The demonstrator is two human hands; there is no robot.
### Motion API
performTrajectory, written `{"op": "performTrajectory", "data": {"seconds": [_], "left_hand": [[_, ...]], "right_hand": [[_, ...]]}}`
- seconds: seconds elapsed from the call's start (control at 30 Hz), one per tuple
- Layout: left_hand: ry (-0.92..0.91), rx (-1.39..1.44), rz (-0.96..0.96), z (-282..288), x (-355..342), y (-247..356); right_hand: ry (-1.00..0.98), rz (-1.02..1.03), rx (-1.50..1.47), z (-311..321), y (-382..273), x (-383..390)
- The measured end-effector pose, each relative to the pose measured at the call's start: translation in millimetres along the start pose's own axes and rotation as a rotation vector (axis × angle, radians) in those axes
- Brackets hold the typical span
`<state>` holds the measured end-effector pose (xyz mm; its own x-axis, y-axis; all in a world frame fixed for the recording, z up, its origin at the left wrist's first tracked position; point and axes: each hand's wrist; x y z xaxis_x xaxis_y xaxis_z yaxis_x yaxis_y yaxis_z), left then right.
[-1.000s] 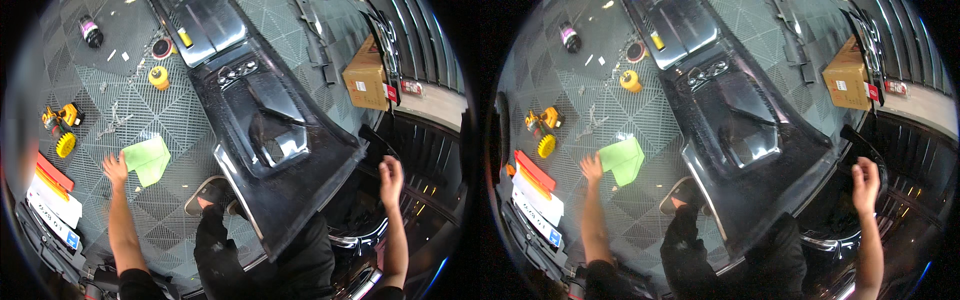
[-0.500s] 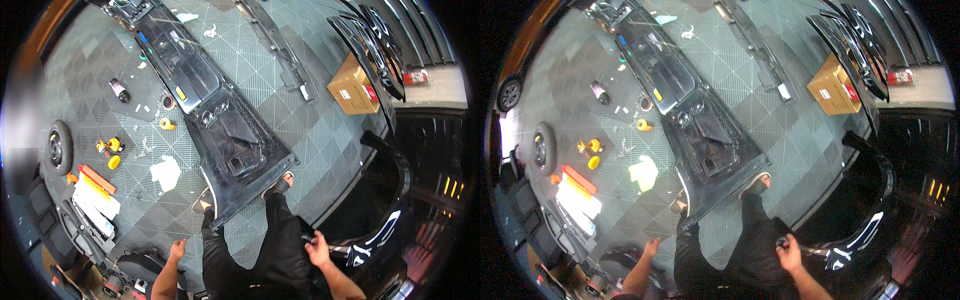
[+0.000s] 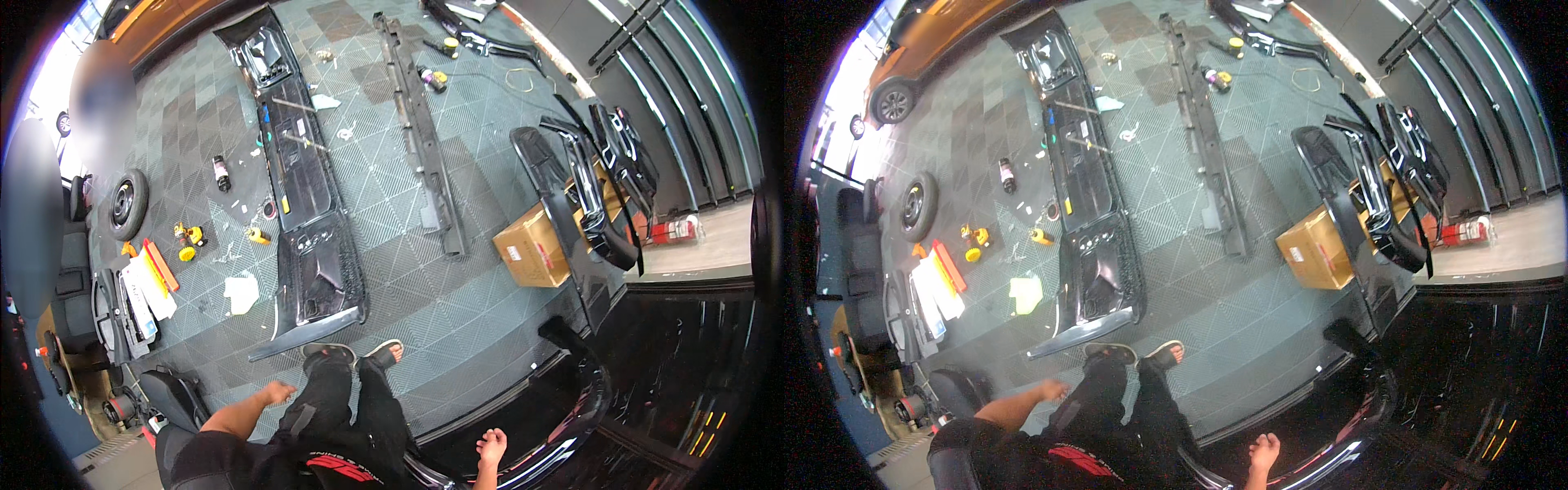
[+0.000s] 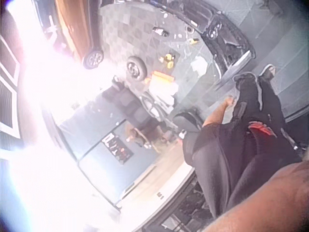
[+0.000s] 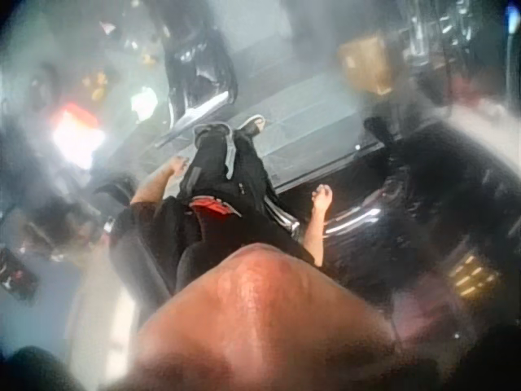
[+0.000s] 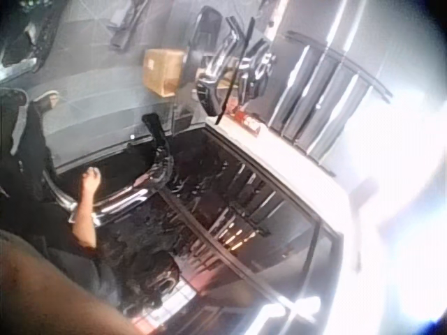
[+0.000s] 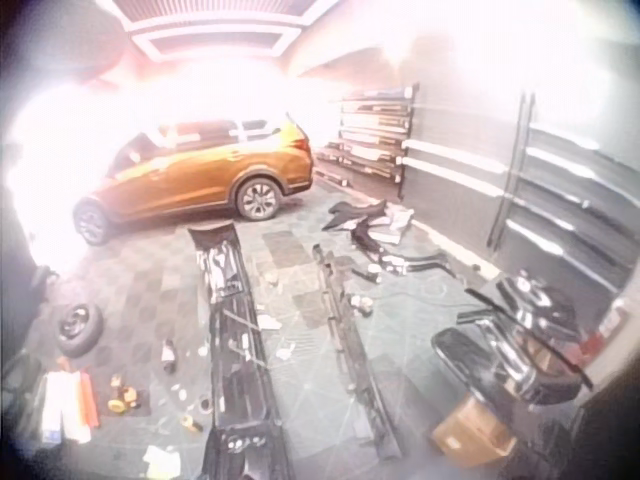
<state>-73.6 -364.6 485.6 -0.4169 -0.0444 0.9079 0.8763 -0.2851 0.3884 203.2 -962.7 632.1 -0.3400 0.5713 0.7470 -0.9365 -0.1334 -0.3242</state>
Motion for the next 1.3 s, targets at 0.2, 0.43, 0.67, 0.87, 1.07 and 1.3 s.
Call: {"op": "performTrajectory", "data": {"seconds": [0.2, 0.43, 0.67, 0.87, 1.07, 1.3], "left_hand": [[0.169, 0.072, -0.042, 59.0, -42.9, 103.9], [0.319, 0.272, 0.016, 69.4, -65.9, 178.8], [0.351, -0.393, -0.549, 154.2, -136.7, 238.7], [0.758, 0.958, -0.148, 295.5, -151.7, 383.8], [0.961, 1.185, 0.137, 368.9, -223.7, 401.5], [0.607, 0.701, 0.095, 472.0, -390.2, 484.8]], "right_hand": [[-0.113, -0.148, 0.342, -6.5, -68.1, -23.5], [-0.244, 0.174, 0.558, -120.0, -260.5, -66.5], [-0.582, 0.559, 0.632, -311.2, -533.4, -77.4], [-0.396, 0.884, 0.846, -490.8, -760.9, -76.8], [-0.543, 0.515, 0.887, -808.3, -952.8, 53.0], [-0.548, 0.965, 0.888, -1387.6, -1110.1, -49.3]]}}
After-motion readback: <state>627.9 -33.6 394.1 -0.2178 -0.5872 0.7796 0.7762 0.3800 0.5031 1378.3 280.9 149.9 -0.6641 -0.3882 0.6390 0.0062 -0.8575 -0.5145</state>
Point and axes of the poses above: each hand's wrist, its own x-axis away from the middle knuckle, its own z-axis out of the back of the hand, y = z × x, and after that the axes turned 13 degrees about -z, right-handed
